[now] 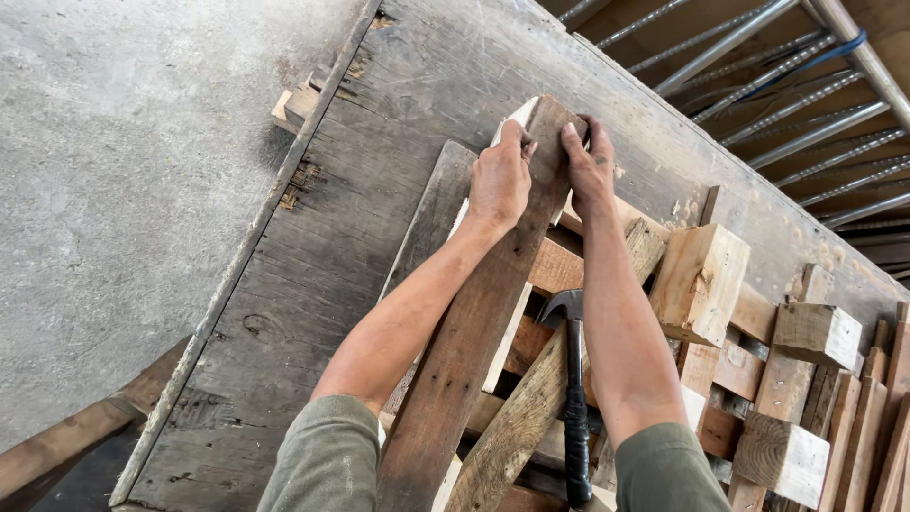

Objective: The person hammers nails into wooden planks and blocks on a workbench, repeatedly picking nails from a nearby container and driving them in with a hammer. The person adjusts the wood pieces as needed and continues nailing along the edges.

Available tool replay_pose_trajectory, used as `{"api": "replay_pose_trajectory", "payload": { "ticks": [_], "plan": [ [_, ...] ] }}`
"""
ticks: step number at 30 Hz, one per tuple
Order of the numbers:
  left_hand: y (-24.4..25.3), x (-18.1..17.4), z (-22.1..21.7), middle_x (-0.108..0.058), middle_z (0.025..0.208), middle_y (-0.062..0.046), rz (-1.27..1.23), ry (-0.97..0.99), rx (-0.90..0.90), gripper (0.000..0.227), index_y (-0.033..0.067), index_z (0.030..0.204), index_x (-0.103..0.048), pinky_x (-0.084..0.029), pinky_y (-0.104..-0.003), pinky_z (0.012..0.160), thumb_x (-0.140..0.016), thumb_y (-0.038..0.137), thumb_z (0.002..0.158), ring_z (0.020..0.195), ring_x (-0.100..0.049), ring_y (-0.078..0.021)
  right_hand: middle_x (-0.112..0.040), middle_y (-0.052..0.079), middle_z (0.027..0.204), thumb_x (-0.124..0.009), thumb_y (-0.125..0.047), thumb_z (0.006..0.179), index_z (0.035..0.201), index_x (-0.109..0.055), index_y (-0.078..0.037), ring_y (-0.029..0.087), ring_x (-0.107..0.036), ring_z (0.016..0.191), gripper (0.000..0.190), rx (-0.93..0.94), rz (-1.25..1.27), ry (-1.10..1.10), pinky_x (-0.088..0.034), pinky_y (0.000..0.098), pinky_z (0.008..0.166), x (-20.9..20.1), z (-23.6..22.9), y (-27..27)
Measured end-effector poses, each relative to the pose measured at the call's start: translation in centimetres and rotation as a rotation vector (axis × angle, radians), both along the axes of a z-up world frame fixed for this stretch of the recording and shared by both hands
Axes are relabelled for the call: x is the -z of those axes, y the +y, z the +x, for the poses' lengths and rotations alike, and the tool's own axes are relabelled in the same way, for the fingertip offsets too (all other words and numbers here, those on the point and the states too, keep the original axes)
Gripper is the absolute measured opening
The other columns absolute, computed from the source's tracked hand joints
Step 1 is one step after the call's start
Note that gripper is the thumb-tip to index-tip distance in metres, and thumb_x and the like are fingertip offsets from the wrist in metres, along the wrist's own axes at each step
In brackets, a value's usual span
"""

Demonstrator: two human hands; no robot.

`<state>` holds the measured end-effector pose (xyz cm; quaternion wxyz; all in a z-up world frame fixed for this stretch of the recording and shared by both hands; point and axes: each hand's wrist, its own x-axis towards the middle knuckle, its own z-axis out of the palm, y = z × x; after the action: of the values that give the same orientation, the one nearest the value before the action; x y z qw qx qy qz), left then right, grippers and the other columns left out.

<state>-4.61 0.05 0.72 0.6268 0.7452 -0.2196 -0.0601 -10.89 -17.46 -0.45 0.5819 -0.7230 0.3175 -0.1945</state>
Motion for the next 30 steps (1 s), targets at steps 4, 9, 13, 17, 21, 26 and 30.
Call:
{"api": "replay_pose_trajectory", "payload": {
  "ticks": [4,9,13,17,21,26,30],
  "plan": [
    [-0.2,0.4,0.1,-0.073,0.083,-0.022,-0.019,0.045,-0.046,0.016,0.0056,0.104,-0.051,-0.052,-0.056,0.069,-0.061,0.019,0.102,0.084,-0.069,-0.0467,-0.06,0.012,0.125,-0.064,-0.035,0.102,0.138,-0.049,-0.009,0.021,-0.062,0.111,0.046,0.02,-0.095,0.09,-0.059,0.0367,0.092,0.3,0.5,0.1],
    [-0.4,1.2,0.4,-0.073,0.083,-0.022,-0.084,0.101,-0.082,0.016,0.0044,0.104,-0.049,-0.053,-0.054,0.067,-0.059,0.018,0.103,0.082,-0.07,-0.0456,-0.058,0.019,0.13,-0.051,-0.038,0.108,0.136,-0.047,-0.007,0.027,-0.06,0.114,0.042,0.014,-0.434,0.266,-0.054,0.043,0.097,1.5,1.0,-0.3],
    [-0.3,1.2,0.6,-0.073,0.082,-0.021,-0.105,0.126,-0.076,0.015,0.0038,0.103,-0.049,-0.055,-0.049,0.064,-0.058,0.016,0.104,0.079,-0.073,-0.0411,-0.057,0.021,0.13,-0.05,-0.035,0.111,0.134,-0.049,-0.005,0.029,-0.059,0.117,0.038,-0.025,-0.567,0.27,-0.049,0.0449,0.1,1.6,1.2,-0.8],
    [-0.4,1.1,0.7,-0.073,0.079,-0.017,-0.103,0.151,-0.046,0.015,0.003,0.103,-0.048,-0.058,-0.043,0.059,-0.057,0.014,0.103,0.072,-0.076,-0.0324,-0.058,0.018,0.124,-0.047,-0.035,0.111,0.129,-0.051,-0.005,0.027,-0.059,0.114,0.036,-0.021,-0.536,0.329,-0.05,0.0437,0.098,1.3,1.1,-0.9],
    [-0.3,1.4,0.9,-0.074,0.081,-0.017,-0.105,0.139,-0.053,0.015,0.0025,0.103,-0.047,-0.057,-0.042,0.059,-0.057,0.013,0.104,0.072,-0.075,-0.0314,-0.057,0.018,0.123,-0.049,-0.033,0.111,0.129,-0.051,-0.006,0.026,-0.058,0.112,0.033,-0.038,-0.567,0.268,-0.05,0.0443,0.096,1.0,1.5,-0.3],
    [-0.5,1.3,0.9,-0.074,0.08,-0.016,-0.09,0.173,-0.051,0.016,0.0036,0.103,-0.047,-0.057,-0.042,0.058,-0.056,0.017,0.104,0.072,-0.076,-0.0313,-0.063,0.013,0.114,-0.051,-0.033,0.11,0.124,-0.053,-0.009,0.023,-0.061,0.105,0.027,-0.003,-0.562,0.286,-0.051,0.0429,0.092,0.2,1.3,0.2],
    [-0.4,1.5,1.0,-0.074,0.08,-0.016,-0.081,0.183,-0.074,0.017,0.0038,0.104,-0.046,-0.055,-0.047,0.063,-0.056,0.018,0.105,0.073,-0.075,-0.0351,-0.065,0.012,0.109,-0.054,-0.031,0.11,0.121,-0.054,-0.01,0.022,-0.062,0.101,0.023,-0.009,-0.542,0.245,-0.054,0.0416,0.089,-0.2,1.4,1.1]
  ]
}}
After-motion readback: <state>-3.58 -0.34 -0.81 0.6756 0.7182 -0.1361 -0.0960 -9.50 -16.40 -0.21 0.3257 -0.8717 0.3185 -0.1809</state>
